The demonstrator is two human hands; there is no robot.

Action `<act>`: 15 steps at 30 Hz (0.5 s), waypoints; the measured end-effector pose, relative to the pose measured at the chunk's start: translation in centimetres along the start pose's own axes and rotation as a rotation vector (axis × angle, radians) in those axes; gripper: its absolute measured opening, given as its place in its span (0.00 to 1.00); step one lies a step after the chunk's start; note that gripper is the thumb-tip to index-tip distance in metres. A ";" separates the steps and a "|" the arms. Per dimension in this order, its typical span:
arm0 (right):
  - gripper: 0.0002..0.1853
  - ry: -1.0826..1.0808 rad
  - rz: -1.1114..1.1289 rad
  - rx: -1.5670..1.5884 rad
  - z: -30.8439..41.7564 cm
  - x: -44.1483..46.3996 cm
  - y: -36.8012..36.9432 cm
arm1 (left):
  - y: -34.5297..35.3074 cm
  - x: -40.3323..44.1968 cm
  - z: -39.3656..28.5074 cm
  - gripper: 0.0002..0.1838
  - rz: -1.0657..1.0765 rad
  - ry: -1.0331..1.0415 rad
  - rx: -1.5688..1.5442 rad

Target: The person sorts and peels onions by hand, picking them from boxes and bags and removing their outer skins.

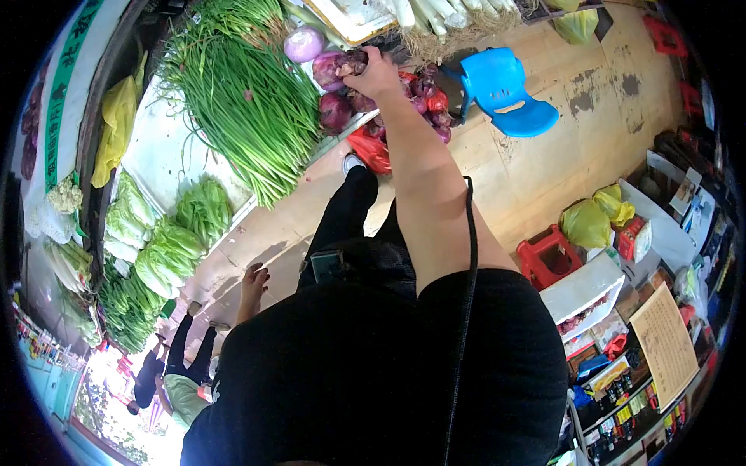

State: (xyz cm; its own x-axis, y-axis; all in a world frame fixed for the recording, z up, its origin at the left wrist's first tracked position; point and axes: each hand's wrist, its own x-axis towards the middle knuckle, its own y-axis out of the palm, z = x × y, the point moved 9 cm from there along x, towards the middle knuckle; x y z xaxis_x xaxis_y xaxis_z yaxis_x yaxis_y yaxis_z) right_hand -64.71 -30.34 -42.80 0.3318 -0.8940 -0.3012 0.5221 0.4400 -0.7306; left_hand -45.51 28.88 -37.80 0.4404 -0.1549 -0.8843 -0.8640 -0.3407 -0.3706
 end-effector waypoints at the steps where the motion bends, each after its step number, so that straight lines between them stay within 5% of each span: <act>1: 0.41 0.017 0.055 0.207 -0.8 0.1 0.9 | -0.3 0.2 0.3 0.23 -0.004 -0.002 0.007; 8: 0.24 0.503 0.467 1.550 1.4 -8.7 0.8 | -1.0 2.1 -0.2 0.22 0.035 0.048 0.125; 15: 0.36 0.230 0.569 2.004 6.8 -15.0 -5.5 | 0.9 3.5 -4.8 0.22 0.071 0.171 0.141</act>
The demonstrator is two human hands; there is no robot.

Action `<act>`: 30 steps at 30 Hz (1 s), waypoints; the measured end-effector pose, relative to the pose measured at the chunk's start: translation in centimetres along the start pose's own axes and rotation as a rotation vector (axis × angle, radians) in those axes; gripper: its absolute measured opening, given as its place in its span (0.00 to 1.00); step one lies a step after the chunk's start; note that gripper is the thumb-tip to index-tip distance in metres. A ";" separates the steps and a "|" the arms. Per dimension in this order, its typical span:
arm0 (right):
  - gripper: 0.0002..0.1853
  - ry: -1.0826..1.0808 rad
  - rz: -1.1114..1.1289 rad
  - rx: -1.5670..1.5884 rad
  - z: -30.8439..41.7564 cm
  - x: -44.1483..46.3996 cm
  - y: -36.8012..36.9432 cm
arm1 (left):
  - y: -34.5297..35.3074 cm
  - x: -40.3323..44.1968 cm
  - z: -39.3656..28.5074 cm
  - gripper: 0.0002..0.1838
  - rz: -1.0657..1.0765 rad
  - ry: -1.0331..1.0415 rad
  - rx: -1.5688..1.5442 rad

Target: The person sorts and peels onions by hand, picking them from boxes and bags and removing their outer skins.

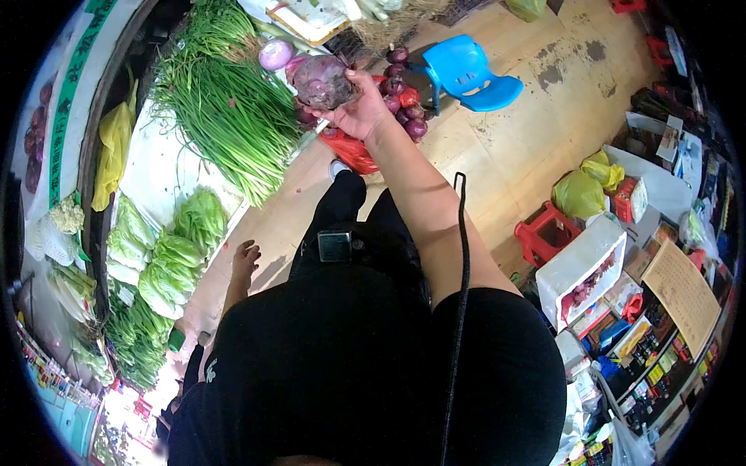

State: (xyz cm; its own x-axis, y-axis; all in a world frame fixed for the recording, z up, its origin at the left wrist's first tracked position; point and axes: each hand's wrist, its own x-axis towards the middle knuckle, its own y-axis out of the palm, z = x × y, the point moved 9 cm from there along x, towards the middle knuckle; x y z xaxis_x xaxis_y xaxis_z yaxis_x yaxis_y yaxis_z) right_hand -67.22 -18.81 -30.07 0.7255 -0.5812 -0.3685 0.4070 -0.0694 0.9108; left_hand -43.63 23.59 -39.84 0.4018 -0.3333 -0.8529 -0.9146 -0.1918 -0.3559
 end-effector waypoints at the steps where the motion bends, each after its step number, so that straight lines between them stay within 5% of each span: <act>1: 0.36 -0.011 -0.001 0.035 0.3 -1.1 0.5 | 0.6 -0.1 -0.4 0.22 0.014 0.002 -0.027; 7: 0.35 -0.137 0.023 0.093 3.6 -8.3 -0.8 | 5.2 -1.9 -1.4 0.23 0.026 0.064 -0.005; 14: 0.30 -0.533 -0.359 0.279 12.9 -25.8 -19.2 | 13.5 -5.2 -2.4 0.22 0.038 0.105 0.245; 22: 0.22 -1.200 -1.108 0.281 24.4 -70.1 -40.0 | 29.8 -5.1 -9.1 0.18 0.268 0.307 0.657; 26: 0.22 -1.676 -1.100 0.165 28.8 -90.6 -40.9 | 37.6 -7.2 -14.3 0.19 0.374 0.426 0.624; 28: 0.21 -1.553 -1.546 0.446 26.0 -96.8 -39.3 | 40.6 -9.9 -16.4 0.19 0.376 0.432 0.632; 30: 0.23 -1.357 -1.686 0.163 26.8 -99.8 -40.3 | 42.7 -11.6 -17.2 0.21 0.397 0.452 0.639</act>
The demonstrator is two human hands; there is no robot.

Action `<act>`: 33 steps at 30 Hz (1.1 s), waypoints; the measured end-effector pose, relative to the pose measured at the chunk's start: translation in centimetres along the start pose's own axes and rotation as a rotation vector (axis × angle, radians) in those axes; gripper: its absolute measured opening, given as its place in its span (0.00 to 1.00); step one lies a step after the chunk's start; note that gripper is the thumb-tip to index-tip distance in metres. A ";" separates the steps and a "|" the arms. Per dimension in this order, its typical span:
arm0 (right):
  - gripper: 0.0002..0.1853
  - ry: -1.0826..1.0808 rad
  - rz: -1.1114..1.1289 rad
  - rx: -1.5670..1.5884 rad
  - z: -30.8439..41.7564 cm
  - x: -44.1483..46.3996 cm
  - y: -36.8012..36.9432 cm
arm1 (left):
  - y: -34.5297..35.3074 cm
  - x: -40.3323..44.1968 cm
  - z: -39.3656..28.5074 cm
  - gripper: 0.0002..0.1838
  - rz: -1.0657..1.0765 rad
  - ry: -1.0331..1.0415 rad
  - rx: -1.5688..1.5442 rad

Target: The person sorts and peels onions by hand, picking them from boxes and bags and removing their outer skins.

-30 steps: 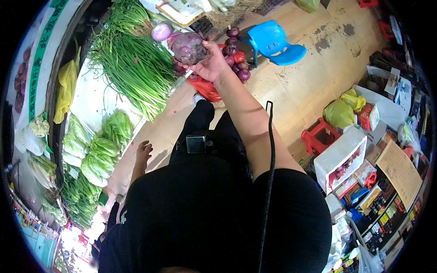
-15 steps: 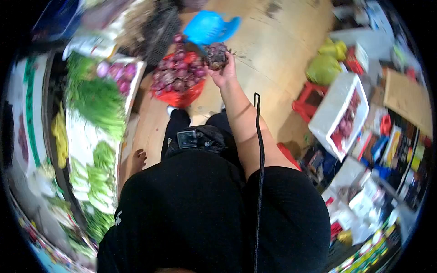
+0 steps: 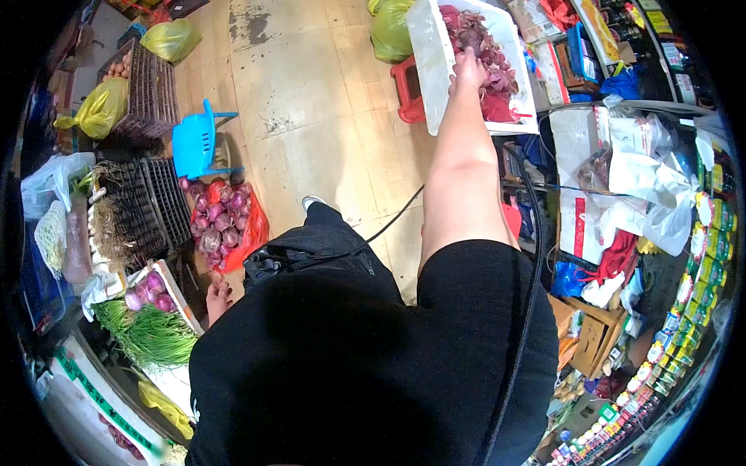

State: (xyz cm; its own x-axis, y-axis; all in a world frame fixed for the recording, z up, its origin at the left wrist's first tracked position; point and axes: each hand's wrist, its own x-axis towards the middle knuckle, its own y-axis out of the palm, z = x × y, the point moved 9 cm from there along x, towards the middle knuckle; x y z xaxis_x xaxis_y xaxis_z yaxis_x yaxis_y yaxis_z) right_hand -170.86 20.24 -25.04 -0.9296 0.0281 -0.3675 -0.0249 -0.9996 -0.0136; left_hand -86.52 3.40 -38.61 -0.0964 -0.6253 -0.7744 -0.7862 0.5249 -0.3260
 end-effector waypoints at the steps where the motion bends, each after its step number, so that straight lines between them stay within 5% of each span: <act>1: 0.19 -0.031 0.019 -0.128 0.1 -0.3 0.1 | 0.6 -0.2 -0.4 0.21 0.011 0.005 0.007; 4: 0.09 0.113 0.176 -0.222 -5.5 -1.3 2.5 | 0.9 -1.4 0.2 0.21 -0.007 -0.014 0.052; 8: 0.09 0.202 0.476 -0.622 -18.7 -3.0 9.4 | -0.9 -2.2 5.6 0.19 -0.093 0.004 0.101; 11: 0.07 0.210 0.717 -0.839 -22.6 -15.0 18.1 | -1.8 -6.2 6.6 0.19 -0.236 -0.096 -0.002; 14: 0.12 0.082 1.148 -1.017 -27.6 -25.7 27.8 | -1.8 -9.2 10.7 0.19 -0.326 -0.220 -0.177; 20: 0.13 -0.099 1.586 -0.909 -28.4 -50.8 38.8 | 1.0 -13.9 23.9 0.22 -0.481 -0.322 -0.377; 27: 0.19 -0.525 2.023 -1.148 -40.1 -70.0 42.5 | 1.9 -19.7 31.8 0.21 -0.489 -0.561 -0.571; 33: 0.26 -1.035 2.099 -1.396 -45.6 -82.5 39.9 | -3.0 -22.4 37.2 0.20 -0.540 -0.574 -0.770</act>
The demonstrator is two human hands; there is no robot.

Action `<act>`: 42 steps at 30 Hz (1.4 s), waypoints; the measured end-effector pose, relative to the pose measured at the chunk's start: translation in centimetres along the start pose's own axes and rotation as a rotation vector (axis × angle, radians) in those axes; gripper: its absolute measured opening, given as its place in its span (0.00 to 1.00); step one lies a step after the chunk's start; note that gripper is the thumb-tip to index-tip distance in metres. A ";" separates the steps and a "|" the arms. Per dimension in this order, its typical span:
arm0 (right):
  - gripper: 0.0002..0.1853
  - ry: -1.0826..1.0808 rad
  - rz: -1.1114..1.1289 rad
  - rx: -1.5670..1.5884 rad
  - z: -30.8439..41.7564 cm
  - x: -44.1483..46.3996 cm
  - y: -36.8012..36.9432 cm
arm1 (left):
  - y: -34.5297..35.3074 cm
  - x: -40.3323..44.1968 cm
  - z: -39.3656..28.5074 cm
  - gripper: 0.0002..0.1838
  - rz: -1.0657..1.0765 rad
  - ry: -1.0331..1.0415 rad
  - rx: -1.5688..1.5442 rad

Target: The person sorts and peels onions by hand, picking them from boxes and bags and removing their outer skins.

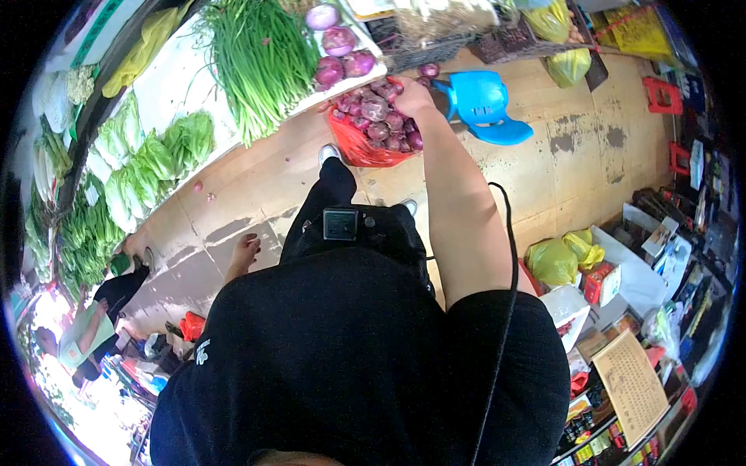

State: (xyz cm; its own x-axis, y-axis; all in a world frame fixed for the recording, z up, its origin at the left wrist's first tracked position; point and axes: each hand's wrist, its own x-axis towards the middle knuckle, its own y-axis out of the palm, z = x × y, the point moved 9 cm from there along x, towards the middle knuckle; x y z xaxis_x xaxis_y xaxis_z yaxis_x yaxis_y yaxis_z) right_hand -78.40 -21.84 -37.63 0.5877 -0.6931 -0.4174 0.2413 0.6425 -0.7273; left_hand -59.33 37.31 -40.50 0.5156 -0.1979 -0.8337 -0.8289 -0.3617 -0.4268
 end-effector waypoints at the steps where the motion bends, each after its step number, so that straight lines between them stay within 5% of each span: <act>1: 0.27 -0.021 0.006 -0.065 2.0 0.7 0.5 | -1.4 0.0 -0.1 0.20 -0.014 -0.031 -0.038; 5: 0.33 0.009 0.215 -0.149 7.8 4.1 4.1 | -6.4 0.2 1.7 0.21 -0.068 -0.152 -0.139; 9: 0.36 -0.173 0.105 -0.392 11.8 7.3 7.2 | -8.0 -1.1 4.0 0.22 -0.117 -0.248 -0.189; 16: 0.25 -0.369 0.108 -0.708 15.0 11.6 11.3 | -2.7 -3.9 8.3 0.21 -0.099 -0.305 -0.248; 23: 0.33 -0.442 0.207 -0.814 15.7 12.5 12.6 | 2.6 -4.6 9.1 0.19 -0.046 -0.129 -0.213; 24: 0.28 -0.501 0.148 -0.777 15.8 12.4 12.4 | 3.0 -4.8 8.5 0.19 -0.032 -0.159 -0.245; 31: 0.40 -0.506 -0.118 -0.267 17.0 7.6 4.1 | 4.4 -2.2 -6.3 0.18 -0.086 0.262 -0.183; 37: 0.41 -0.506 0.253 0.695 19.0 0.6 -1.1 | 4.6 -5.6 -26.8 0.17 -0.004 0.610 -0.354; 42: 0.42 -0.358 0.588 1.298 22.1 -7.0 -4.9 | 4.0 -12.8 -38.6 0.37 0.072 0.830 -0.607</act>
State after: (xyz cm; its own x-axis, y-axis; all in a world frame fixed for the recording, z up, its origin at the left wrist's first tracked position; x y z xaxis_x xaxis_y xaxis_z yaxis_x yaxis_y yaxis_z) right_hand -66.68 -12.93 -19.11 0.9538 -0.2416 -0.1787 0.3005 0.7678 0.5658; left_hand -60.84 3.29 -18.00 0.6475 -0.7207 -0.2476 -0.7332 -0.6777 0.0551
